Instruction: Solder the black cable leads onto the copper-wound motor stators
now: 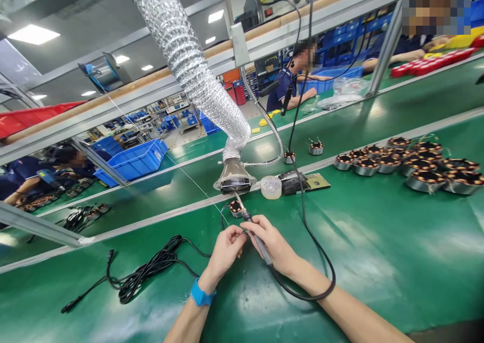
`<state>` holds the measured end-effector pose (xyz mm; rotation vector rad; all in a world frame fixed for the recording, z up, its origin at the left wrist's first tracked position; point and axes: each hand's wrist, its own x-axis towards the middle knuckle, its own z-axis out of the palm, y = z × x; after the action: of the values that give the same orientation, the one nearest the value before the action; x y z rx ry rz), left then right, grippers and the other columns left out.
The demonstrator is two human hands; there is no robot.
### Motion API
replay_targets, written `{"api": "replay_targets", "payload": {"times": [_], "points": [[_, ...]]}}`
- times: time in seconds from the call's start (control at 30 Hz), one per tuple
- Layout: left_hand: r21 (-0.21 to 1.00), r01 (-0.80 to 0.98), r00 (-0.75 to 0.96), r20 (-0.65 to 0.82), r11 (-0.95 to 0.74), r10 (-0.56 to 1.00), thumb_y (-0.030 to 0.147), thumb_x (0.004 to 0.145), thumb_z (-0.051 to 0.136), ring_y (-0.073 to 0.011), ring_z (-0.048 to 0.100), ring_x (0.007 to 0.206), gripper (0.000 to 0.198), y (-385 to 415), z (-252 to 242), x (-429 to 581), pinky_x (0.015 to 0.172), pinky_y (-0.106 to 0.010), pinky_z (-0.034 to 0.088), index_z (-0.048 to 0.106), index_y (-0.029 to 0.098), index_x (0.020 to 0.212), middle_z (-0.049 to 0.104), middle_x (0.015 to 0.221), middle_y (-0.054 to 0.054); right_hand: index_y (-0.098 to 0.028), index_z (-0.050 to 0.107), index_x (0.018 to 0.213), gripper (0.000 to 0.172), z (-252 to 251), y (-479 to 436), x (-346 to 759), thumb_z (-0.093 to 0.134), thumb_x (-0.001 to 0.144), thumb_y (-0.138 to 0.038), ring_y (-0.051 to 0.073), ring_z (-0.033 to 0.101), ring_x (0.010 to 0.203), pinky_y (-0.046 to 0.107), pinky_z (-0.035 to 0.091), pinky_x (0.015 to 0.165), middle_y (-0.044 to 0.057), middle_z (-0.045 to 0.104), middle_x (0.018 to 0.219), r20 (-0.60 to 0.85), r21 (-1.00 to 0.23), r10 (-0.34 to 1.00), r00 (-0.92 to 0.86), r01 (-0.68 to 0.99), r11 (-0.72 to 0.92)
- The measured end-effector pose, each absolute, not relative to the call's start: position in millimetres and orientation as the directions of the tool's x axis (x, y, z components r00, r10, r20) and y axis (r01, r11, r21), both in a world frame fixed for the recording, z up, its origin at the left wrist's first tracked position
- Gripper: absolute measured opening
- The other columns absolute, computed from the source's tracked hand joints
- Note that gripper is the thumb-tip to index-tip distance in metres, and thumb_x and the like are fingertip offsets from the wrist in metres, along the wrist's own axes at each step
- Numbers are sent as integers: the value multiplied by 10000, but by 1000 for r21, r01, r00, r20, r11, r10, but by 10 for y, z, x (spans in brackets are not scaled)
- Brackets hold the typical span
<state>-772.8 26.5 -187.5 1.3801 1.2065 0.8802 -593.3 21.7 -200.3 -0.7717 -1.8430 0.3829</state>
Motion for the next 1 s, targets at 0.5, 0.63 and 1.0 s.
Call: {"api": "replay_targets", "payload": {"times": [0.5,0.63,1.0], "points": [[961,55,227,-277,272,933,623,724,788,-23,204,457,514,284,-1859,-7702,465,-225,97,508,193,761,408,607,86,-276,714,1202,295,-1943,195,-5852,604,957,-152,189,744,777,300,623,705,44,744,942,794,-560,608,10,401,725],[959,84,219,-283,271,934,604,700,784,-28,239,463,492,279,-1847,-7688,465,-225,115,529,188,760,437,616,73,-234,720,868,206,-1831,109,-5742,559,962,-146,171,737,617,274,595,609,8,776,751,793,-594,586,163,417,688],[969,115,157,-236,219,959,564,746,751,-49,289,482,432,257,-1850,-7661,461,-211,162,561,176,757,419,595,74,-232,676,719,298,-1768,8,-5765,502,927,-109,162,697,503,281,564,528,-15,728,616,850,-516,521,82,336,788]]}}
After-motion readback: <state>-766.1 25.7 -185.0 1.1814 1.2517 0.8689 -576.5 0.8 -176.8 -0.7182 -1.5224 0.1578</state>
